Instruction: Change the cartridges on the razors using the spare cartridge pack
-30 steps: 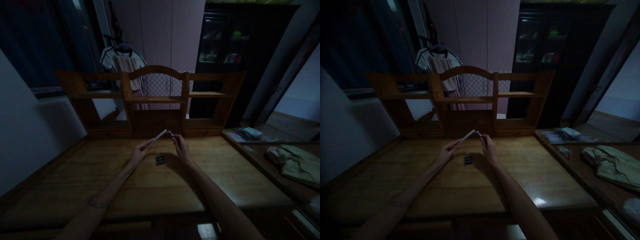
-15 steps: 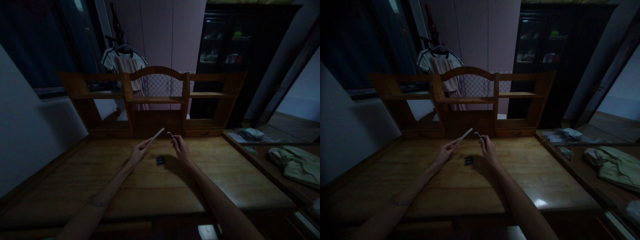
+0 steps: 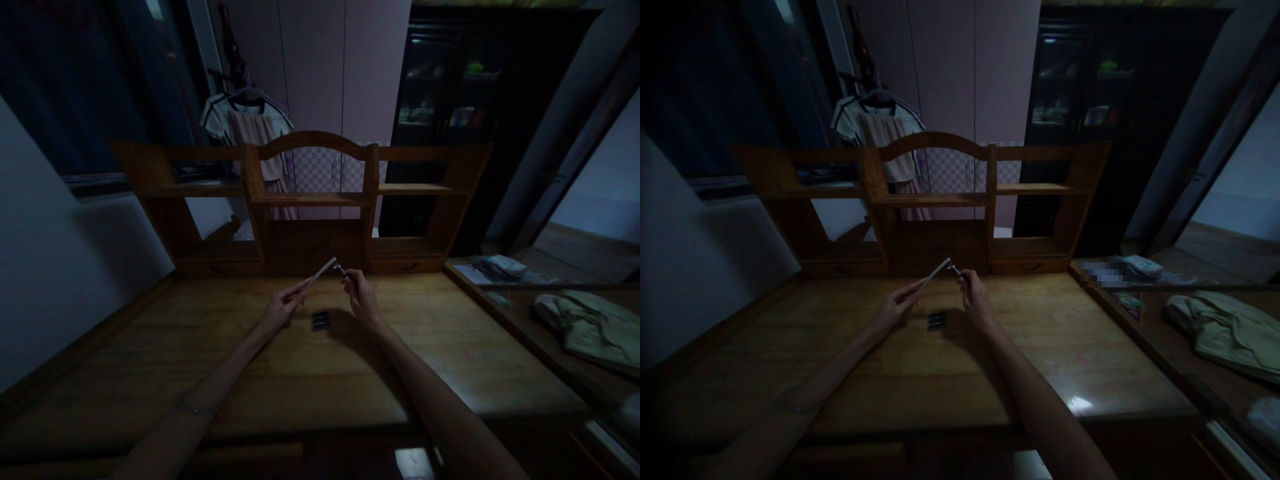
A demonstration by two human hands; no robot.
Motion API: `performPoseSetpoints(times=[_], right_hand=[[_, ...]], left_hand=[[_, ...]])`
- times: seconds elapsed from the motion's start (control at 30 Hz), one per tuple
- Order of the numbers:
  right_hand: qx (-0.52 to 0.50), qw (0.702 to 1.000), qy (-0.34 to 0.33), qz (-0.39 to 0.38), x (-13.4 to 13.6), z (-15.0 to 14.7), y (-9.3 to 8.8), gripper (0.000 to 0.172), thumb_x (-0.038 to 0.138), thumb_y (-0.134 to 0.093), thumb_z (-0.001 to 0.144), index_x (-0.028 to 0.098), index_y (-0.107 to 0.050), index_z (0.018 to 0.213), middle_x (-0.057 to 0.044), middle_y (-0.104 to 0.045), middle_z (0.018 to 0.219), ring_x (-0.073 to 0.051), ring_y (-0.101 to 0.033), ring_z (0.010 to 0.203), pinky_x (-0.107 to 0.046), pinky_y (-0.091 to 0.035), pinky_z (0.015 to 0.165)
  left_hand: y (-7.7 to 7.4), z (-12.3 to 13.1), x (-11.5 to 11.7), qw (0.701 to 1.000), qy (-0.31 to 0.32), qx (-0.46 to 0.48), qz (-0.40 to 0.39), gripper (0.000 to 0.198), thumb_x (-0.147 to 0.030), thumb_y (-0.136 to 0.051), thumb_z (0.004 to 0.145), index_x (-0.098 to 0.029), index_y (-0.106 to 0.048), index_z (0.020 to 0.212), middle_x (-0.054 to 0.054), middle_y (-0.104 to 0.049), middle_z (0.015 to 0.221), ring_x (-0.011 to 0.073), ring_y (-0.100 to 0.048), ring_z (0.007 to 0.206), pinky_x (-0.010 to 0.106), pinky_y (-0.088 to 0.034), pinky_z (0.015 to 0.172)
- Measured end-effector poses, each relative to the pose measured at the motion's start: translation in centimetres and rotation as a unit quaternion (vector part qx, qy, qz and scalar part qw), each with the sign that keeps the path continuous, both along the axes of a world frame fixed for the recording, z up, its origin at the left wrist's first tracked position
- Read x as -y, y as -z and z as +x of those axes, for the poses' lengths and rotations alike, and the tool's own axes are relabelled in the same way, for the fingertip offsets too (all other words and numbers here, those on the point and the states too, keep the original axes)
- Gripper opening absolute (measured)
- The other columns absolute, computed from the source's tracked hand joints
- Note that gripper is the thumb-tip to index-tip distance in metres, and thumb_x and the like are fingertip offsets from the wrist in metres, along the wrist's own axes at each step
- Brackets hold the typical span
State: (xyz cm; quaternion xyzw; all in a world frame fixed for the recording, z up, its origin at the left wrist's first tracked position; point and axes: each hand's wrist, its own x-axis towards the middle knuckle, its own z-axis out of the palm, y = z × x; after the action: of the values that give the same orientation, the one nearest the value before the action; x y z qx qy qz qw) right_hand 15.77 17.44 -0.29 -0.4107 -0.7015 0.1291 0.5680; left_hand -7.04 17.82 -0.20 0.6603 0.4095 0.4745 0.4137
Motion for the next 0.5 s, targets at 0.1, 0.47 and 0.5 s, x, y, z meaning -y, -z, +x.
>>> performPoseSetpoints(times=[0.1,0.47,0.5], right_hand=[[-0.042,0.999,-0.023,-0.018,0.3,-0.1,-0.2,0.019,0.032,-0.039,0.093,0.020,-0.050,0.103,-0.001,-0.055,0.075,-0.014,-0.051,0.065,-0.025,-0.039,0.063],[-0.292,0.902,-0.270,-0.169,-1.2,-0.1,0.6,0.018,0.038,-0.050,0.088,0.020,-0.053,0.089,0.000,-0.054,0.074,-0.010,-0.048,0.055,-0.022,-0.039,0.052],[-0.310,0.885,-0.293,-0.186,-1.4,-0.2,0.8,0.018,0.037,-0.052,0.087,0.019,-0.053,0.089,0.001,-0.054,0.073,-0.009,-0.047,0.054,-0.022,-0.040,0.052]], left_hand=[[-0.1,-0.1,-0.2,1.000,-0.022,-0.007,0.017,0.050,-0.040,-0.059,0.076,-0.018,-0.057,0.122,0.003,-0.063,0.076,0.0053,-0.040,0.049,0.016,-0.030,0.043],[-0.2,0.3,0.5,0.994,-0.025,-0.051,0.090,0.046,-0.036,-0.054,0.082,-0.019,-0.054,0.125,0.003,-0.068,0.088,0.0079,-0.050,0.060,0.018,-0.042,0.057],[-0.1,0.4,0.5,0.993,-0.023,-0.057,0.099,0.045,-0.036,-0.054,0.082,-0.020,-0.054,0.124,0.004,-0.068,0.094,0.0090,-0.053,0.064,0.020,-0.044,0.062]])
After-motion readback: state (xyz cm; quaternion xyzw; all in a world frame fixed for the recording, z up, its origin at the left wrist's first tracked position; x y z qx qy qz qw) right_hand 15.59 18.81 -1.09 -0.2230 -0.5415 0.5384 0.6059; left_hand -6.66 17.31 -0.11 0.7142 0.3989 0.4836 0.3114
